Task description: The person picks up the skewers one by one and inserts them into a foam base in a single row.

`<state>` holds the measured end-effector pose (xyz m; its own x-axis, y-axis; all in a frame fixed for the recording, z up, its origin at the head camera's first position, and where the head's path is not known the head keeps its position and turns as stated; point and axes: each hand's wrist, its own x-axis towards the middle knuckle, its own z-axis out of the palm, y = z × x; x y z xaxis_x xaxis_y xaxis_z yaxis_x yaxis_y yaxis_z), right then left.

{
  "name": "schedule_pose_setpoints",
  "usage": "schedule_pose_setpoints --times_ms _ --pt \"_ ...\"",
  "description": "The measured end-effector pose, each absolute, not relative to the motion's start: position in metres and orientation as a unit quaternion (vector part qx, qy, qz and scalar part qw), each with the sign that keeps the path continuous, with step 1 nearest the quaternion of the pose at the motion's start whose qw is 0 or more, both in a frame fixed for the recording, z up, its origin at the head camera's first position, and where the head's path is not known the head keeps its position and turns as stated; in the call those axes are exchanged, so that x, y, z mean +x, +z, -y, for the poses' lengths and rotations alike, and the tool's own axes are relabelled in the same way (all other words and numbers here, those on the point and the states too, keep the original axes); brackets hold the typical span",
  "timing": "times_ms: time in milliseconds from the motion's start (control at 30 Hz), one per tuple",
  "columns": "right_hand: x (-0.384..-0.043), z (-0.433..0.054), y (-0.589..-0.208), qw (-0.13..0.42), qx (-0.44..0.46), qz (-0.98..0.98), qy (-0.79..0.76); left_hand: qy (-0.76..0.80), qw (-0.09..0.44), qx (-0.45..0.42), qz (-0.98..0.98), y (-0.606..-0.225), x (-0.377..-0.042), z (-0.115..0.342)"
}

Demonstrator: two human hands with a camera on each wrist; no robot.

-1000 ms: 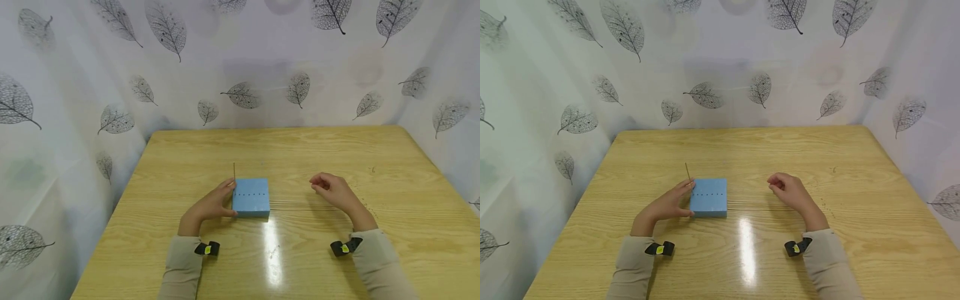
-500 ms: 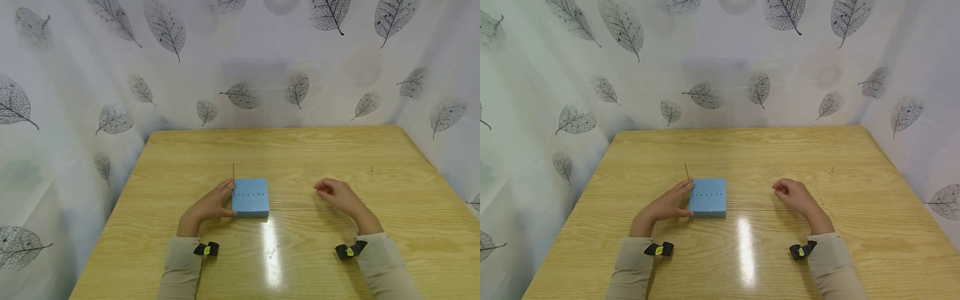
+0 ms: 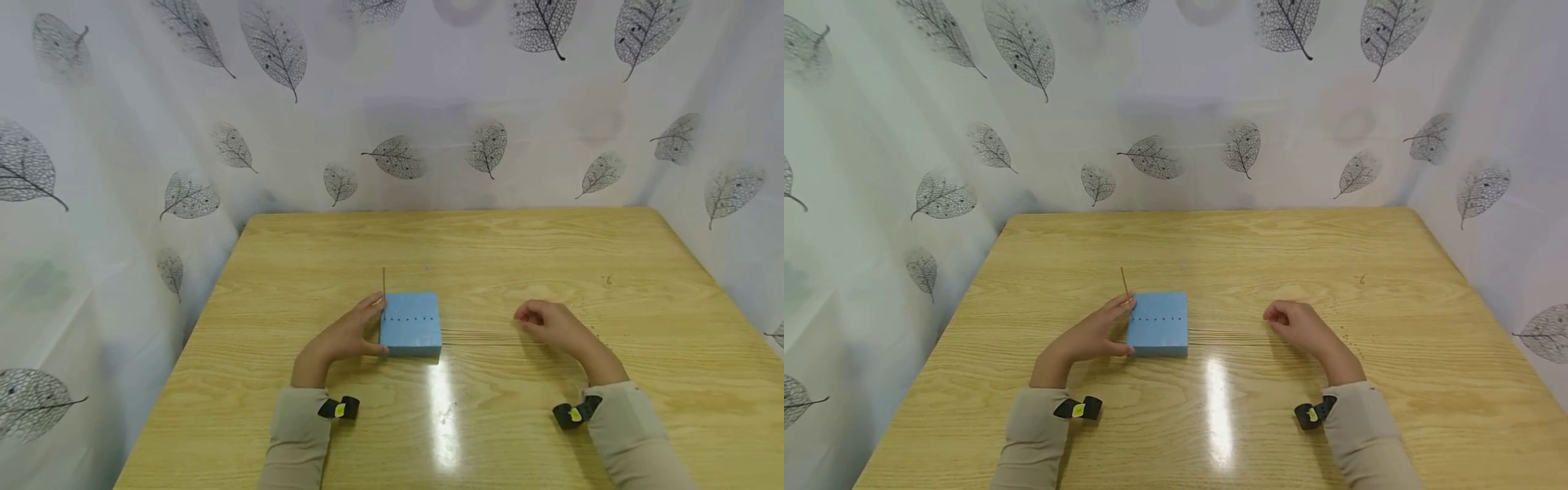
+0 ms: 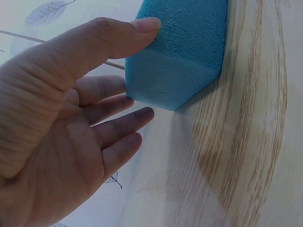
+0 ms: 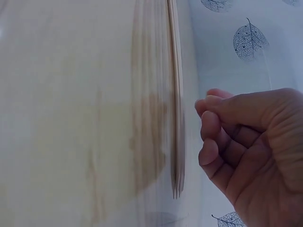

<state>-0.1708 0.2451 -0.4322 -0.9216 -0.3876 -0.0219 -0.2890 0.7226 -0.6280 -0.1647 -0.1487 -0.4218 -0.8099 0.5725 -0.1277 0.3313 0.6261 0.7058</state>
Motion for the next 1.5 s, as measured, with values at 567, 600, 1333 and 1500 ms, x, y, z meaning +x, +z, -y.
schedule_pose_setpoints --times_ms 567,600,1333,1500 --pt "-0.177 -0.238 -0.439 0.110 -0.224 -0.914 -0.320 0.346 0.166 0.260 -0.886 -0.424 -0.165 0.149" --pt "-0.177 -0.237 -0.439 0.112 -0.224 -0.914 -0.319 0.345 0.167 0.259 -0.887 -0.424 -0.165 0.149" --pt "-0.183 -0.236 -0.441 0.122 -0.252 -0.908 -0.311 0.344 0.162 0.260 -0.887 -0.425 -0.167 0.150" --pt "-0.183 -0.236 -0.439 0.111 -0.259 -0.910 -0.304 0.348 0.166 0.260 -0.886 -0.425 -0.166 0.151"
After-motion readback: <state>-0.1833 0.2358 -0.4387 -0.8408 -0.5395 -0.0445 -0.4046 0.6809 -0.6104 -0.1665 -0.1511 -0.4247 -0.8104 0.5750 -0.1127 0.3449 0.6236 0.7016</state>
